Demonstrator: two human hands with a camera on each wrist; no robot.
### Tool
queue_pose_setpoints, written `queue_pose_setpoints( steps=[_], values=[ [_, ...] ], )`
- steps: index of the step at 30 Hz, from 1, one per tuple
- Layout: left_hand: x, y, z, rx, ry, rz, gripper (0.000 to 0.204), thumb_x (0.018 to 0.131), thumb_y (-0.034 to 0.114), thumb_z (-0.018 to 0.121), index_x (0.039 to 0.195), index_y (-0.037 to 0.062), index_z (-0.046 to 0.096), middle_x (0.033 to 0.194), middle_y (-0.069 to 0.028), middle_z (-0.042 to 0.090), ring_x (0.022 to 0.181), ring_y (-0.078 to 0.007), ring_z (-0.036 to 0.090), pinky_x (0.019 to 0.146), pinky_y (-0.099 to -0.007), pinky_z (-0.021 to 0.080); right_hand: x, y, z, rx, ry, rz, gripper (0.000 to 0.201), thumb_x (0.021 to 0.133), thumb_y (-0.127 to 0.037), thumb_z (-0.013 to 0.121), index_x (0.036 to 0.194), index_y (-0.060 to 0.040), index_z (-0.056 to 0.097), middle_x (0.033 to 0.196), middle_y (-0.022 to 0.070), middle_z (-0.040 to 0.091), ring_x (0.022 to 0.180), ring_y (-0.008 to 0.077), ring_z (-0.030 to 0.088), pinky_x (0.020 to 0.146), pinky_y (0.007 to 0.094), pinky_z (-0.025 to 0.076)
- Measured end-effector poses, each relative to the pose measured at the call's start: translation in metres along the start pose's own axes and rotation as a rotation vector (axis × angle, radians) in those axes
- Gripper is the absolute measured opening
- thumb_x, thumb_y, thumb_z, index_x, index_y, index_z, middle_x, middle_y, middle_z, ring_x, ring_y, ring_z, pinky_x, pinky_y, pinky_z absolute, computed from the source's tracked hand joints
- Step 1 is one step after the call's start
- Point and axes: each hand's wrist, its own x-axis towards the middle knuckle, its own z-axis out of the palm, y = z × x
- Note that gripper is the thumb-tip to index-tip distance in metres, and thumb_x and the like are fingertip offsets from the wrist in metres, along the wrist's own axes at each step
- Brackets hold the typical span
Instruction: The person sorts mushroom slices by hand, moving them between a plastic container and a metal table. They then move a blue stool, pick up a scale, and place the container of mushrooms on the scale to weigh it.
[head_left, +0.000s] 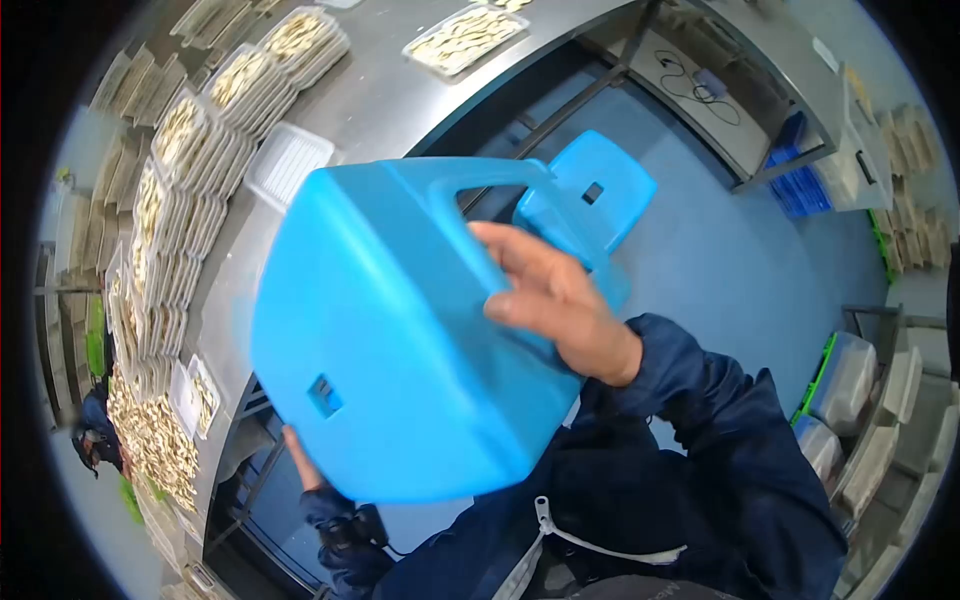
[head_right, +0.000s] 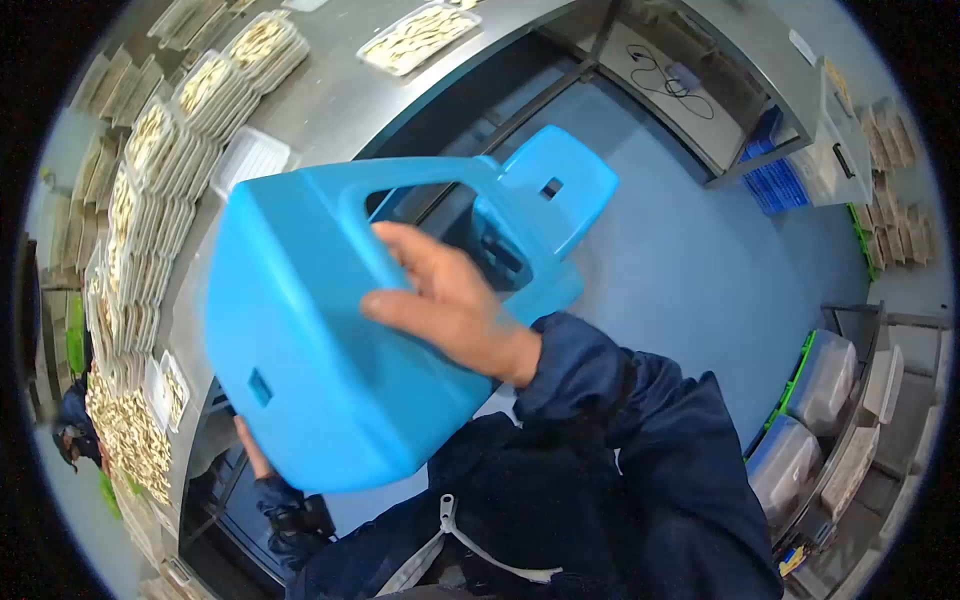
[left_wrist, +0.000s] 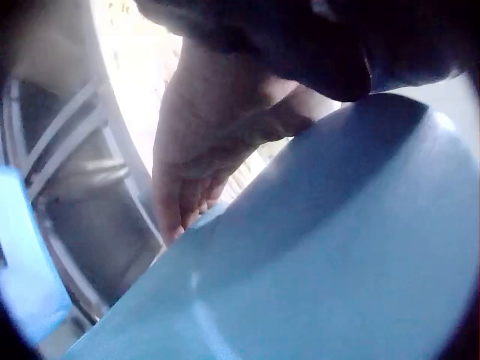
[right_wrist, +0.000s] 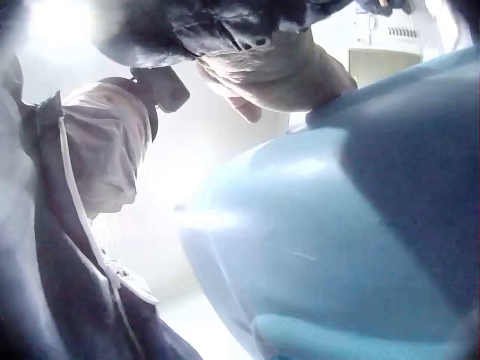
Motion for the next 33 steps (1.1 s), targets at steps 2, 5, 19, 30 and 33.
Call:
queue_pose_setpoints(
  steps=[2, 5, 19, 30, 33],
  values=[
    [0.032, -0.047, 0.038, 0.090, -0.011, 0.032, 0.084, 0.096, 0.070, 0.039, 0.153, 0.0090, 0.029, 0.144, -0.0156, 0.047, 0.124, -0.0303, 0.054, 0.102, -0.0445, 0.049, 0.002, -0.035, -0.059, -0.189, 0.108, 0.000, 0.057, 0.092, -0.018, 0.059, 0.143, 0.0034, 0.044, 0.134, 0.0134, 0.056, 0.123, 0.0197, 0.052, 0.106, 0.0348, 0.039],
    [0.056, -0.083, 0.142, 0.078, -0.115, -0.075, 0.083, 0.097, 0.064, 0.047, 0.153, 0.0061, 0.028, 0.148, -0.0162, 0.044, 0.131, -0.0315, 0.049, 0.110, -0.0454, 0.042, 0.016, -0.063, -0.157, -0.488, 0.214, -0.006, 0.057, 0.094, -0.033, 0.061, 0.137, 0.0043, 0.052, 0.128, 0.0119, 0.059, 0.120, 0.0186, 0.054, 0.103, 0.0323, 0.041],
    [0.181, -0.189, 0.390, 0.275, -0.408, -0.457, 0.102, 0.085, 0.060, 0.069, 0.156, 0.0107, 0.016, 0.153, -0.0187, 0.035, 0.136, -0.0372, 0.042, 0.100, -0.0558, 0.043, 0.082, -0.042, -0.479, -0.806, 0.551, 0.572, 0.091, 0.087, -0.061, 0.062, 0.150, 0.0011, 0.038, 0.145, 0.0218, 0.048, 0.132, 0.0330, 0.049, 0.110, 0.0422, 0.037],
    [0.254, -0.248, 0.450, -0.008, -0.303, -0.515, 0.098, 0.087, 0.032, 0.077, 0.155, 0.0086, 0.010, 0.145, -0.0204, 0.040, 0.126, -0.0335, 0.052, 0.092, -0.0472, 0.056, 0.133, 0.019, -0.595, -0.681, 0.488, 0.680, 0.086, 0.085, -0.053, 0.068, 0.147, 0.0009, 0.042, 0.137, 0.0204, 0.055, 0.126, 0.0317, 0.053, 0.106, 0.0394, 0.040],
    [0.261, -0.256, 0.473, 0.050, -0.210, -0.489, 0.092, 0.086, 0.035, 0.078, 0.152, 0.0058, 0.020, 0.139, -0.0194, 0.048, 0.121, -0.0329, 0.057, 0.094, -0.0469, 0.054, 0.141, 0.021, -0.629, -0.592, 0.484, 0.679, 0.083, 0.087, -0.047, 0.069, 0.148, 0.0013, 0.040, 0.140, 0.0193, 0.052, 0.126, 0.0306, 0.052, 0.105, 0.0392, 0.041]
  ],
)
